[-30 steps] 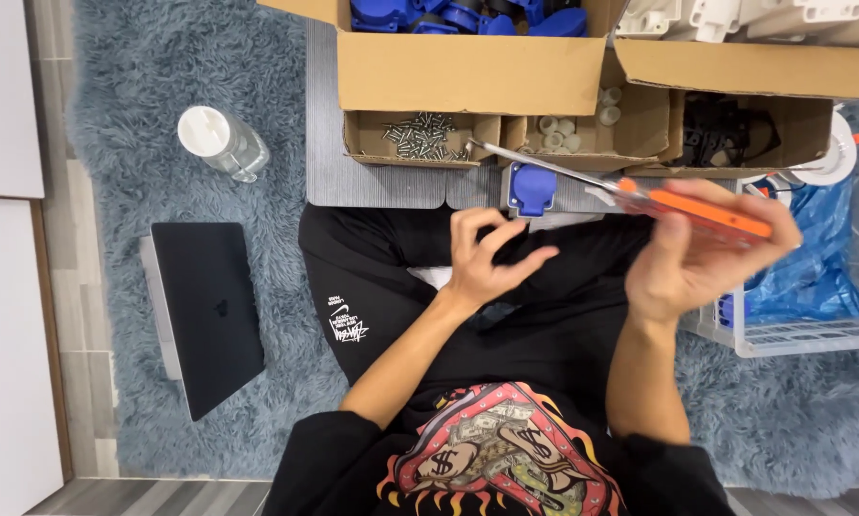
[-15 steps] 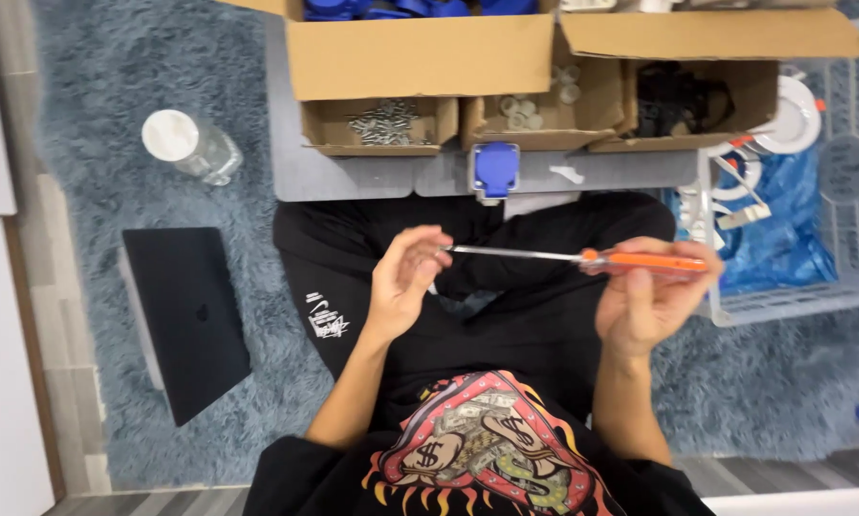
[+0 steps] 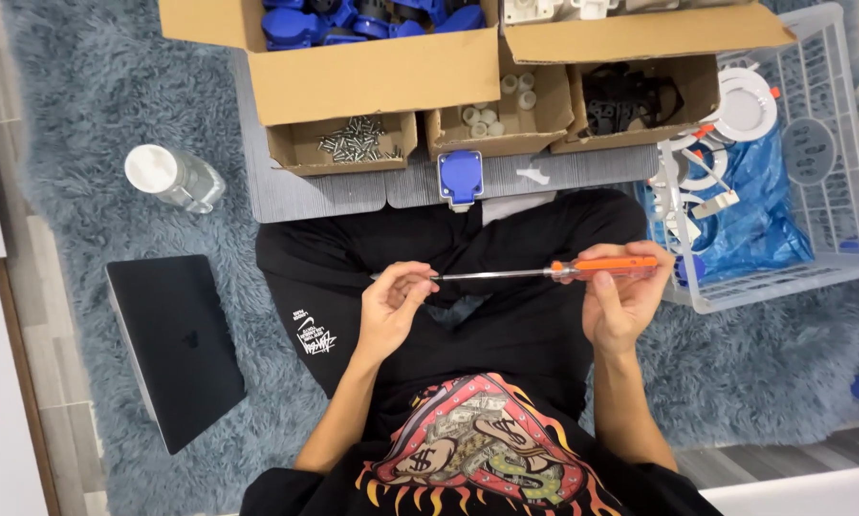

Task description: Assembling small light fixture components by hand and using a screwdriver while sitting on the floor.

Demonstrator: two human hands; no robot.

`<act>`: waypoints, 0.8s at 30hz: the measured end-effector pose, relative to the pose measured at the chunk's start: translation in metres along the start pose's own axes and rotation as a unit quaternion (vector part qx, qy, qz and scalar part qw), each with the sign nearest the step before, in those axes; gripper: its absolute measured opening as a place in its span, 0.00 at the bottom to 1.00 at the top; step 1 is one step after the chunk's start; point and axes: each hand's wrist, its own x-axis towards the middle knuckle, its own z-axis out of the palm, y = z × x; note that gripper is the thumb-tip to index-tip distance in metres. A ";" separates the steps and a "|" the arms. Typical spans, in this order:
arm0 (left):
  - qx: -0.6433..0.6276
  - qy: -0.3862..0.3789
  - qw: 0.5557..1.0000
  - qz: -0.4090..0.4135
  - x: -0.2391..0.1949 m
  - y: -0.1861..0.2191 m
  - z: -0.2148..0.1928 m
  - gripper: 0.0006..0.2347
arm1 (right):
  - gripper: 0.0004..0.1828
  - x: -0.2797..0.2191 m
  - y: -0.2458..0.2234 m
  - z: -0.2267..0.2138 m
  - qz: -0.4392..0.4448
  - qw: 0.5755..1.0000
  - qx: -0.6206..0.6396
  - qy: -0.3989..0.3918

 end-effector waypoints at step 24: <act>0.193 0.024 0.974 0.118 0.009 0.033 0.001 0.03 | 0.32 0.010 0.010 -0.008 -0.032 0.990 -0.118 -0.062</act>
